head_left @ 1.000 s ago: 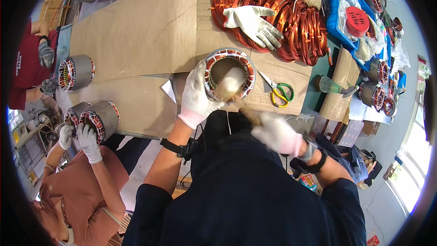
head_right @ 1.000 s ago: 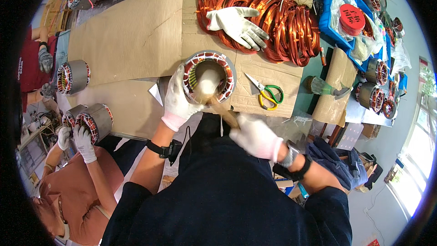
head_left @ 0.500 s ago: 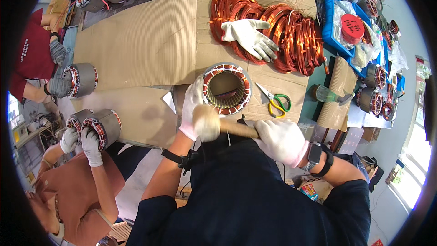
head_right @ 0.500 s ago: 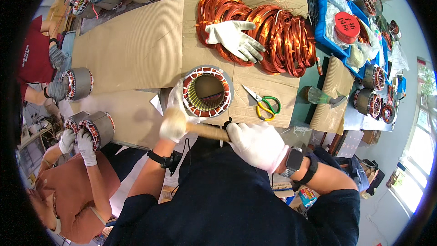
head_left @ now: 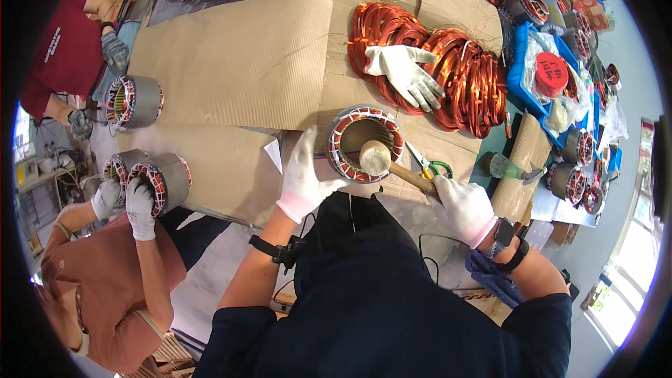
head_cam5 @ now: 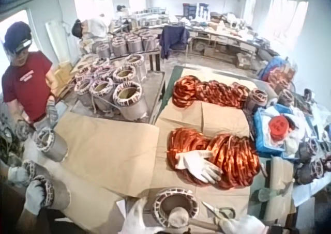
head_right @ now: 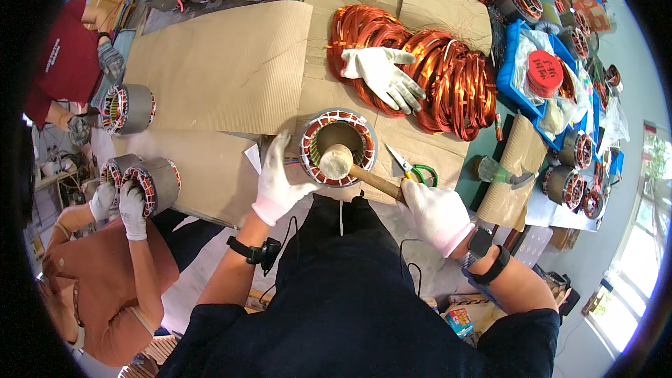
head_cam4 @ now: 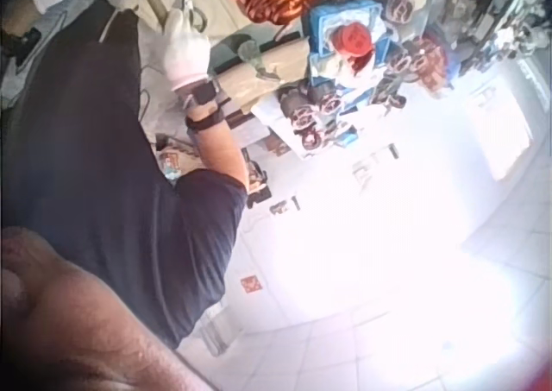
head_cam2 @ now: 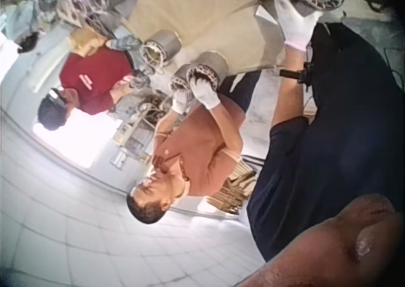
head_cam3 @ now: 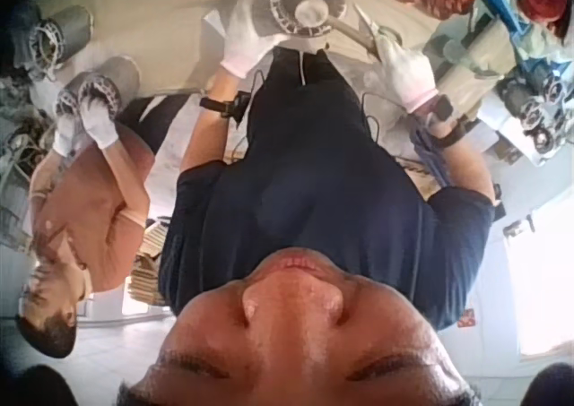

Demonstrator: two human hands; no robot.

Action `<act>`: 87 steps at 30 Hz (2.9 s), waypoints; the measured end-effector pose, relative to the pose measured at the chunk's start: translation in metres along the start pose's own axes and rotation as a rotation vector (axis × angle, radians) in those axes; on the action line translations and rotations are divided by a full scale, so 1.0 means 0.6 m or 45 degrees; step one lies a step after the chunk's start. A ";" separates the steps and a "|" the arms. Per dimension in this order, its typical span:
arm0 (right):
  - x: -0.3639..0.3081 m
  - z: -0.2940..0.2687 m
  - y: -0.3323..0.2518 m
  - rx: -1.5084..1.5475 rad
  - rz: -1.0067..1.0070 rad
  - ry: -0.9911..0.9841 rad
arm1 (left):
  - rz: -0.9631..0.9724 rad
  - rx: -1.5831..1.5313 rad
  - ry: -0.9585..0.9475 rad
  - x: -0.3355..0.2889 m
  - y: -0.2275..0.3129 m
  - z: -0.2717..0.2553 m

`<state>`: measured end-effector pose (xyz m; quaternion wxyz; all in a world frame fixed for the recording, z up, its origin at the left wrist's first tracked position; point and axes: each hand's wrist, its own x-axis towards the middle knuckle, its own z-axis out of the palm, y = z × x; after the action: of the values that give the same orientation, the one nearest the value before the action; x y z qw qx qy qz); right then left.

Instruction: Assembling copper coils into a motor stator using a mallet and cutting tools.

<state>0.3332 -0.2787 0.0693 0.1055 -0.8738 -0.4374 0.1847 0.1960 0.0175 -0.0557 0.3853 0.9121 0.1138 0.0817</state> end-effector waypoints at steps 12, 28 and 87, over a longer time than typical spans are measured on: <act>0.135 0.024 -0.008 0.203 0.012 -0.170 | -0.332 0.657 0.360 0.045 -0.250 -0.024; -0.047 0.236 0.249 0.112 0.645 0.252 | -0.459 0.755 0.177 0.054 -0.228 -0.024; 0.500 -0.129 -0.022 -0.484 -0.606 -1.149 | -0.350 0.725 0.318 0.059 -0.248 -0.039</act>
<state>0.5208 -0.0317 0.0751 -0.2138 -0.5882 -0.6506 0.4302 0.2029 0.1439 -0.1448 0.1057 0.9421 0.3002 0.1051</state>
